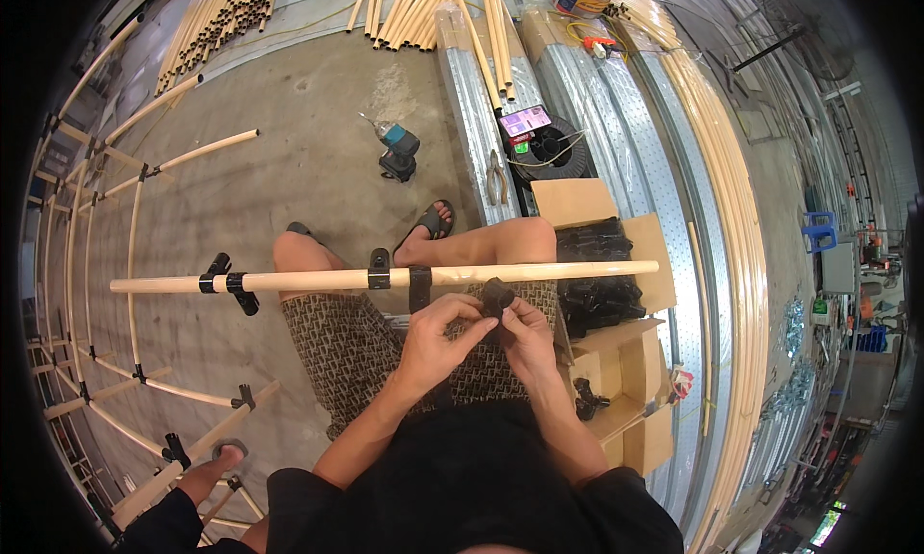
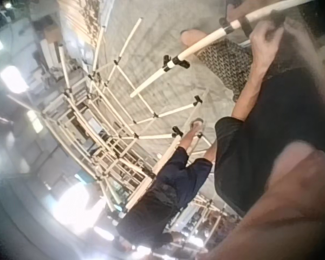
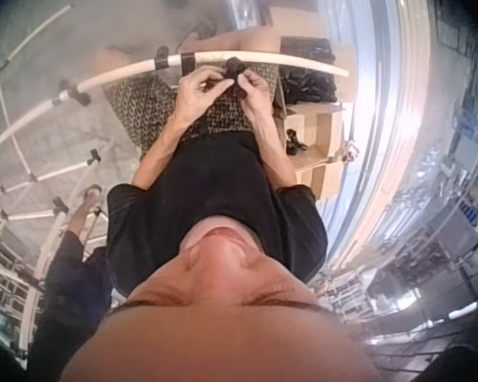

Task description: The person attaches black plastic connectors to a long wooden rod by hand, sliding them into position and tightening them to create a frame structure.

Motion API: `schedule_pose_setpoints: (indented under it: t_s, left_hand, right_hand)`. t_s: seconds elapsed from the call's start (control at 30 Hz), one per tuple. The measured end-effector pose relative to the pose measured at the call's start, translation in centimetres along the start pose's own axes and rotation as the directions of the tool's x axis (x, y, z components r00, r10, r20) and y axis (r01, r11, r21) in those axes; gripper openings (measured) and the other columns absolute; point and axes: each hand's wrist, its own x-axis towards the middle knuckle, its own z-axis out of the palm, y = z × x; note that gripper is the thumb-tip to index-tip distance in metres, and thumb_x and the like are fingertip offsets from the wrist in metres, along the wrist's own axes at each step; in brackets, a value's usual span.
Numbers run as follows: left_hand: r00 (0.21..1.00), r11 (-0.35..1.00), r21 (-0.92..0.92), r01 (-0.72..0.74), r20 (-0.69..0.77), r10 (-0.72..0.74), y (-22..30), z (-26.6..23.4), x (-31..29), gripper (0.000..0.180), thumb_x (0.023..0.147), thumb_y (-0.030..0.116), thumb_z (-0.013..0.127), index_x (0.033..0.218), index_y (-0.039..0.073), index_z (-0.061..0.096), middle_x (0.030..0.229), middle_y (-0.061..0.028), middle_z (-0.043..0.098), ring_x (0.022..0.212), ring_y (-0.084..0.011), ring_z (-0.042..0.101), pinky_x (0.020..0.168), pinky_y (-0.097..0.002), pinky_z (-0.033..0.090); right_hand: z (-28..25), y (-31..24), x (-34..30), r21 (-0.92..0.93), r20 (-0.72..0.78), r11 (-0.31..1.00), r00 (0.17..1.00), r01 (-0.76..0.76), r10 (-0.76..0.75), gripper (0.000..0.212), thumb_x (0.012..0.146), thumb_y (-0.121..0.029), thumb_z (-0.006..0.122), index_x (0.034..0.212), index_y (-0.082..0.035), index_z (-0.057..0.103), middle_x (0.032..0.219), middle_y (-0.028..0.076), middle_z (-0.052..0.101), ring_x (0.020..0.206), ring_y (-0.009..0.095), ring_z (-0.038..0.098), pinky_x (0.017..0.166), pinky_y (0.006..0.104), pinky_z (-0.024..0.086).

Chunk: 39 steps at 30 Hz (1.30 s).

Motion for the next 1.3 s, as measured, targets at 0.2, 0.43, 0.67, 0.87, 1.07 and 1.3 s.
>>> schedule_pose_setpoints:
  t_s: [0.2, 0.43, 0.67, 0.87, 1.07, 1.3]
  left_hand:
    - [0.998, 0.998, -0.023, -0.062, -0.029, 0.061, -0.5, 0.2, -0.1, 0.014, 0.086, 0.004, 0.076, 0.096, -0.004, 0.07, 0.102, -0.0119, 0.072, 0.089, -0.0173, 0.07, 0.076, -0.0299, 0.057]
    - [0.996, 0.992, -0.124, 0.02, -0.088, -0.031, -0.4, 0.4, -0.2, 0.016, 0.088, 0.005, 0.075, 0.1, -0.004, 0.07, 0.099, -0.0115, 0.071, 0.089, -0.0168, 0.07, 0.077, -0.0283, 0.056]
    - [0.997, 0.995, -0.091, -0.039, -0.065, 0.033, -0.5, 0.0, -0.2, 0.01, 0.09, 0.004, 0.072, 0.091, -0.004, 0.067, 0.098, -0.0117, 0.07, 0.085, -0.0172, 0.068, 0.077, -0.0296, 0.056]
    - [0.994, 0.996, -0.087, 0.019, -0.105, -0.029, -2.1, 0.3, -0.2, 0.019, 0.097, 0.012, 0.066, 0.09, -0.005, 0.066, 0.085, -0.0094, 0.069, 0.074, -0.0147, 0.065, 0.066, -0.0273, 0.053]
    - [0.974, 0.923, -0.34, 0.178, -0.071, -0.215, -2.1, 0.4, -0.4, 0.023, 0.102, 0.016, 0.061, 0.097, -0.005, 0.066, 0.082, -0.0073, 0.068, 0.073, -0.0113, 0.065, 0.067, -0.0264, 0.054]
    - [0.995, 0.989, -0.143, 0.02, -0.091, -0.033, -1.8, 0.1, -0.6, 0.015, 0.09, 0.009, 0.073, 0.099, -0.002, 0.067, 0.086, -0.0094, 0.071, 0.077, -0.0134, 0.068, 0.07, -0.0274, 0.054]
  right_hand:
    - [-0.1, -0.1, 0.2, -0.021, 0.005, 1.0, 1.0, -0.008, 0.008, 0.007, 0.095, -0.009, 0.07, 0.1, -0.005, 0.067, 0.087, -0.002, 0.065, 0.075, 0.008, 0.056, 0.072, 0.0228, 0.046]
    - [0.3, 0.1, -0.1, -0.013, 0.009, 1.0, 1.0, -0.005, 0.005, 0.01, 0.093, -0.01, 0.072, 0.1, -0.004, 0.067, 0.084, 0.0, 0.064, 0.075, 0.009, 0.058, 0.072, 0.0231, 0.046]
    - [0.7, 0.1, 0.0, -0.03, -0.014, 0.999, 1.0, -0.022, 0.022, 0.011, 0.094, -0.01, 0.071, 0.101, -0.003, 0.068, 0.084, 0.001, 0.065, 0.077, 0.009, 0.059, 0.073, 0.0242, 0.047]
    - [1.2, 0.2, -0.3, -0.068, 0.021, 0.998, 1.0, 0.017, -0.016, 0.013, 0.096, -0.011, 0.069, 0.104, 0.0, 0.068, 0.087, 0.003, 0.066, 0.078, 0.011, 0.06, 0.076, 0.0256, 0.049]
    - [1.0, 0.2, -0.3, -0.083, 0.002, 0.997, 1.0, 0.002, -0.002, 0.014, 0.096, -0.012, 0.069, 0.104, 0.0, 0.067, 0.087, 0.003, 0.066, 0.079, 0.012, 0.06, 0.076, 0.0258, 0.049]
    - [0.8, 0.4, -0.2, -0.073, -0.026, 0.997, 1.0, 0.006, -0.008, 0.014, 0.095, -0.012, 0.07, 0.102, 0.0, 0.067, 0.087, 0.003, 0.066, 0.078, 0.012, 0.06, 0.075, 0.0254, 0.048]
